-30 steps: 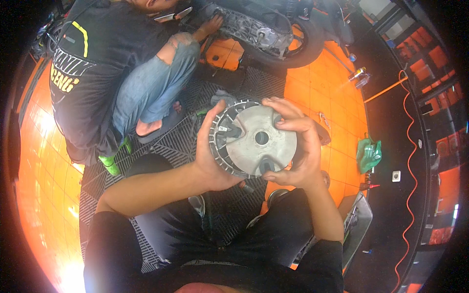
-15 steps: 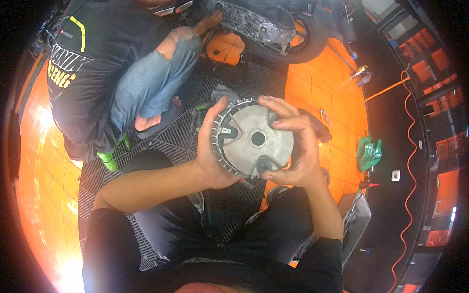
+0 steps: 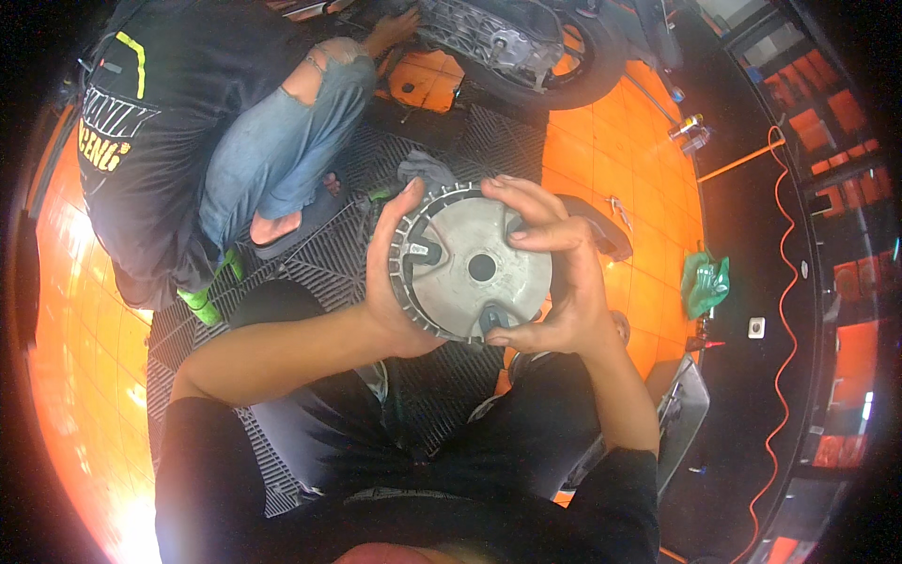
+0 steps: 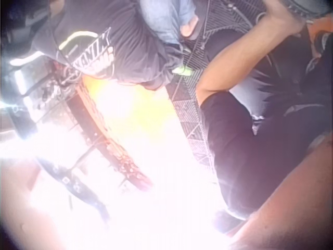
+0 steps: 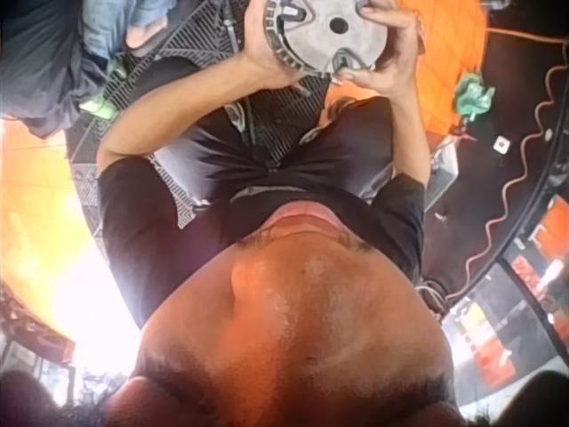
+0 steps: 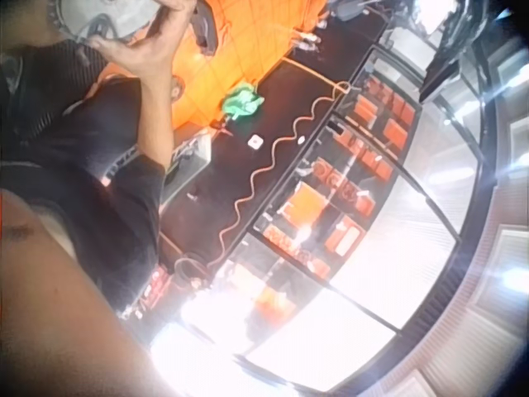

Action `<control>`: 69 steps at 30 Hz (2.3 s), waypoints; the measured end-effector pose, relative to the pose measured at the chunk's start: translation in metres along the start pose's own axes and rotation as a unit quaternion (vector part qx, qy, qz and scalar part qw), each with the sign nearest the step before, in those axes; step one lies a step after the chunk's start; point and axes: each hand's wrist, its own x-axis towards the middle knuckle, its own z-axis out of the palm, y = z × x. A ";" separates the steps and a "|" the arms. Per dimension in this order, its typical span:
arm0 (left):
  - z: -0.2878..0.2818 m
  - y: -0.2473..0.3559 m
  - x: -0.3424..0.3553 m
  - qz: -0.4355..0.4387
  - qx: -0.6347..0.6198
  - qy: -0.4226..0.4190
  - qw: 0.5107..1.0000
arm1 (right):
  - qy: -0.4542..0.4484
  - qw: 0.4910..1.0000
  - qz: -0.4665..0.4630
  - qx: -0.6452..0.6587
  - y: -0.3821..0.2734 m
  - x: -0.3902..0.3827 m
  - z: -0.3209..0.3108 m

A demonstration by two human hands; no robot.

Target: The person sits on the floor of a workshop and assembles a scooter's clutch mechanism. They handle a clutch bell, a clutch plate, and a small metal ring, fitting them together by hand. The person then installs the assembled components into the scooter's engine casing and wipes the area with a cloth.

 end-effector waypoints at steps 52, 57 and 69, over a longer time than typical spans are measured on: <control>0.003 0.035 0.087 -0.067 0.020 -0.033 0.997 | 0.030 0.999 0.029 -0.012 0.051 0.026 -0.063; -0.001 0.039 0.086 -0.058 0.043 -0.021 0.997 | -0.005 0.994 0.090 -0.058 0.051 0.027 -0.057; -0.014 0.037 0.097 -0.066 0.036 0.004 0.997 | -0.042 0.979 0.191 -0.062 0.054 0.021 -0.071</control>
